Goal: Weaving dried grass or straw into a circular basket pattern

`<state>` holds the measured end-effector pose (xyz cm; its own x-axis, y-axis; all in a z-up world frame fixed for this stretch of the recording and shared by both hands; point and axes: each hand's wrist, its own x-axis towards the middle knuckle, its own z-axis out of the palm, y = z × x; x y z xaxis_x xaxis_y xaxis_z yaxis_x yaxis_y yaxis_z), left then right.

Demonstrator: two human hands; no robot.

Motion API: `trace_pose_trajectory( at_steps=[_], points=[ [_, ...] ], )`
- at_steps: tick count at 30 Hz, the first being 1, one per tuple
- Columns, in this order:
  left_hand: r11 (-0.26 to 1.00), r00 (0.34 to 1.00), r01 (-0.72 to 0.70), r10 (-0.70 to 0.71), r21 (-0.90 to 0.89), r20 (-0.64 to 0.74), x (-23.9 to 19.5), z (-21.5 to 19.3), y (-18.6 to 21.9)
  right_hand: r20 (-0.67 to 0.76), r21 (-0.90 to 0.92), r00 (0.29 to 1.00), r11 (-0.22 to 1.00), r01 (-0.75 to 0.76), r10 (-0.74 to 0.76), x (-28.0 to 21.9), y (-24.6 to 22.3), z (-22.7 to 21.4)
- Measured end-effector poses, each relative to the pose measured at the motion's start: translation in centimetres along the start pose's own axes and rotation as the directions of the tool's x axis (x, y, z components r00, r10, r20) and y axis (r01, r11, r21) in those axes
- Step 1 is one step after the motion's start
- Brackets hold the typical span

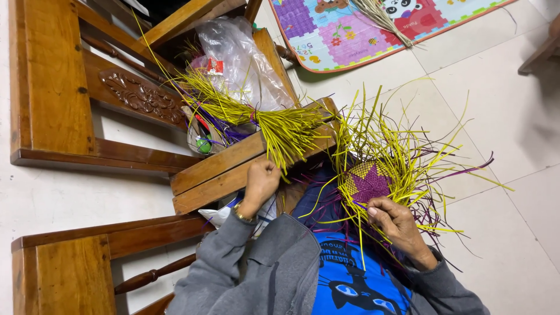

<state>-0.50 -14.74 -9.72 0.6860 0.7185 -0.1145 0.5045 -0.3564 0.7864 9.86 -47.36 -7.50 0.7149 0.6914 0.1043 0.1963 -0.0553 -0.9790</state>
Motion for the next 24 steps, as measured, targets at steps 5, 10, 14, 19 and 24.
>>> trace_pose_trajectory(
  at_steps=[5,10,14,19,24],
  points=[
    [0.993,0.996,0.033,-0.023,0.116,-0.081,-2.6,-3.9,1.8,0.015,0.002,1.0,1.0,-0.015,0.015,0.1,0.1,0.1],
    [1.0,0.994,0.006,-0.003,0.03,-0.106,-3.0,-4.0,1.9,0.021,0.0,1.0,1.0,-0.004,0.004,0.0,0.4,0.1],
    [0.978,0.993,-0.104,0.114,-0.18,0.041,-4.9,-2.7,3.6,-0.01,0.042,0.999,0.999,0.034,-0.033,0.2,-0.2,0.3],
    [0.926,0.909,-0.318,0.358,-0.201,0.212,-10.4,-0.9,8.2,0.015,0.113,0.985,0.979,0.17,-0.173,1.1,-1.4,1.2],
    [0.644,0.496,-0.713,0.743,-0.277,0.448,-13.8,-0.2,12.0,0.312,0.051,0.884,0.935,0.351,-0.349,1.6,-5.4,1.8]
  ],
)
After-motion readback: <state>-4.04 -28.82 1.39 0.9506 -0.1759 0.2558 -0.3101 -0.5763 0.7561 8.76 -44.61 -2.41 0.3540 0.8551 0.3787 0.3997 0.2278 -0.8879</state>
